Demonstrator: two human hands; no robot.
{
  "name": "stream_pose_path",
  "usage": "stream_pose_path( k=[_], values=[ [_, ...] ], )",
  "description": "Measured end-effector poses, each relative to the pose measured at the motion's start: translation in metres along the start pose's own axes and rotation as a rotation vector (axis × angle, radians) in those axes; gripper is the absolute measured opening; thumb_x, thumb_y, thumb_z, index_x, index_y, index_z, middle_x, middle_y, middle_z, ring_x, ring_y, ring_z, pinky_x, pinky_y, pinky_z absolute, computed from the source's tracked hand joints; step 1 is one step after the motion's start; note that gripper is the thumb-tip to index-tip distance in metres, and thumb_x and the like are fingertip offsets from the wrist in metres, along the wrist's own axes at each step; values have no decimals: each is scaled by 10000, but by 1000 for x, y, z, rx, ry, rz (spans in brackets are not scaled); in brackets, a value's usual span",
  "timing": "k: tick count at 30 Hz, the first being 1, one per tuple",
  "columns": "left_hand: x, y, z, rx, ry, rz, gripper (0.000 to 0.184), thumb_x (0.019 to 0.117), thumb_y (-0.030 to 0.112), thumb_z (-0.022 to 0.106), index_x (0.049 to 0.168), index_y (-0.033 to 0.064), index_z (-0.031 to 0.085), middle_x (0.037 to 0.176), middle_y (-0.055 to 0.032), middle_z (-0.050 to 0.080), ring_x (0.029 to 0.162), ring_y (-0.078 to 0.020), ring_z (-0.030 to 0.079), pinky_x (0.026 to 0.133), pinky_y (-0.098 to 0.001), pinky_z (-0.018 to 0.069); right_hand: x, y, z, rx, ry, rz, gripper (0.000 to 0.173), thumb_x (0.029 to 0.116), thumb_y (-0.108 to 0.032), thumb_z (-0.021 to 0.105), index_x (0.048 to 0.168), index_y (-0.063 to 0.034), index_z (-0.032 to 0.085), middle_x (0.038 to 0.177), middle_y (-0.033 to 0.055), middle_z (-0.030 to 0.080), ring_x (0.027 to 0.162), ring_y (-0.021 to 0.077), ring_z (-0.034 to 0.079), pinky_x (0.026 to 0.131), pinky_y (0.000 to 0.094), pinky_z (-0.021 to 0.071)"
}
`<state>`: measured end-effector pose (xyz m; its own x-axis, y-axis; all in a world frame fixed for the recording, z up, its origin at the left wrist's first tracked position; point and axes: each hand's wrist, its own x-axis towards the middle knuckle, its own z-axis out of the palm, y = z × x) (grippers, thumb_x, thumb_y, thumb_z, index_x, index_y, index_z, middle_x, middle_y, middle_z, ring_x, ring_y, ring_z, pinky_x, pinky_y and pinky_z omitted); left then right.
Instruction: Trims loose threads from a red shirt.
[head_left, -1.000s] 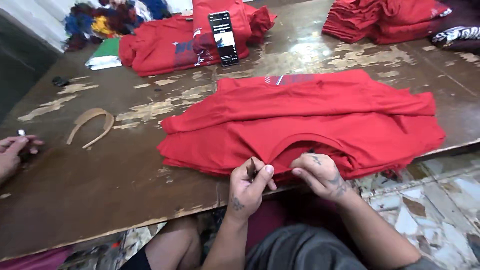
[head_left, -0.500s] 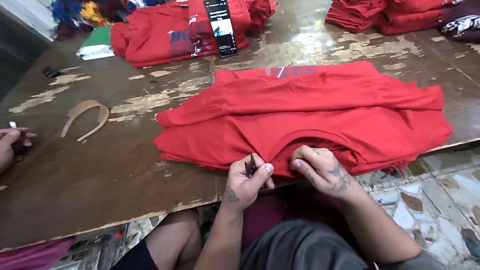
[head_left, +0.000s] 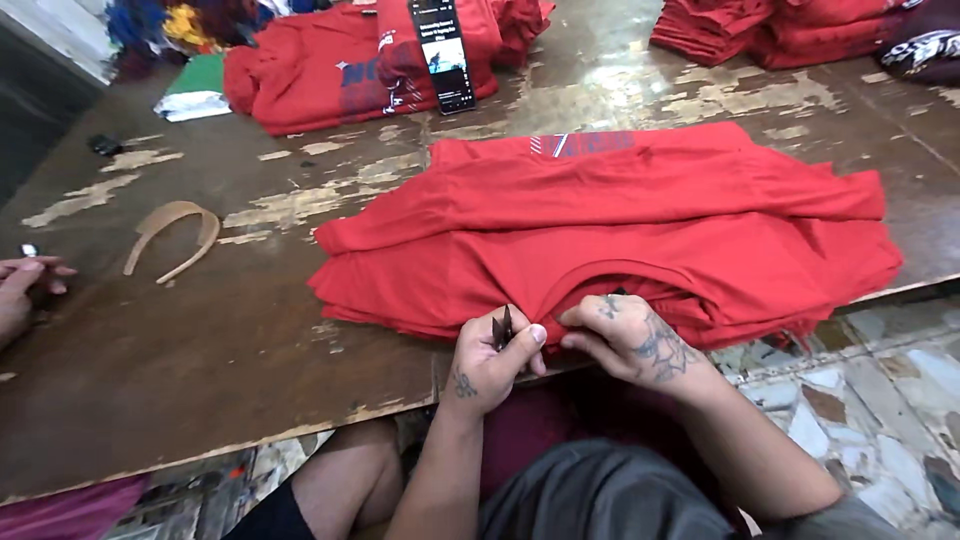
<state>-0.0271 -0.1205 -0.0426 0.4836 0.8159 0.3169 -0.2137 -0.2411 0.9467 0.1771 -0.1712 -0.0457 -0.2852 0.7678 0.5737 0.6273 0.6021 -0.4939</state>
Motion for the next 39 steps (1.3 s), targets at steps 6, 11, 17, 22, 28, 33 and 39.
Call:
stream_pose_path(
  k=[6, 11, 17, 22, 28, 33, 39],
  values=[
    [0, 1, 0, -19, 8, -4, 182, 967, 100, 618, 798, 166, 626, 667, 112, 652, 560, -17, 647, 527, -202, 577, -3, 7, -9, 58, 27, -8, 252, 1074, -149, 484, 993, -4, 674, 811, 100, 693, 737, 157, 679, 729, 283, 565],
    [1, 2, 0, -33, 11, -7, 180, 968, 103, 616, 801, 171, 620, 663, 116, 650, 551, -15, 644, 520, -198, 574, -2, 3, -12, 137, -6, 65, 326, 1097, -233, 446, 1039, 14, 649, 801, 98, 690, 715, 132, 674, 689, 264, 558],
    [3, 2, -1, -5, 4, -2, 187, 970, 111, 608, 793, 170, 623, 658, 115, 652, 546, -14, 641, 512, -196, 565, 7, 3, -10, 30, -69, -11, 206, 1014, -162, 589, 1044, -15, 731, 915, 125, 755, 844, 223, 742, 798, 355, 595],
    [1, 3, 0, -6, 6, -7, 181, 976, 110, 600, 804, 166, 614, 653, 114, 648, 542, -15, 640, 506, -199, 565, -3, 4, -15, 27, 9, -52, 231, 1055, -131, 491, 988, -17, 680, 821, 108, 714, 738, 190, 703, 698, 319, 572],
    [3, 10, -1, 155, 5, -8, 186, 987, 121, 587, 802, 127, 599, 680, 105, 627, 559, 26, 599, 502, -153, 514, -12, 2, -12, 113, 90, -53, 210, 1028, -136, 552, 1008, -19, 726, 955, 121, 763, 903, 190, 737, 849, 318, 579],
    [3, 26, -10, 798, -150, -1, 290, 984, 301, 610, 1108, 45, 670, 803, -3, 658, 661, -67, 596, 588, -253, 505, -21, 3, -5, 139, 171, -55, 217, 1026, -135, 563, 997, -13, 740, 936, 124, 769, 893, 195, 743, 864, 323, 584],
    [5, 75, -1, 1310, -294, 221, 303, 972, 247, 543, 1187, 122, 715, 946, -94, 700, 777, -275, 701, 583, -443, 545, -21, 3, 0, 166, 293, -109, 184, 979, -150, 612, 946, -22, 739, 875, 138, 734, 852, 215, 709, 809, 313, 565]
  ],
)
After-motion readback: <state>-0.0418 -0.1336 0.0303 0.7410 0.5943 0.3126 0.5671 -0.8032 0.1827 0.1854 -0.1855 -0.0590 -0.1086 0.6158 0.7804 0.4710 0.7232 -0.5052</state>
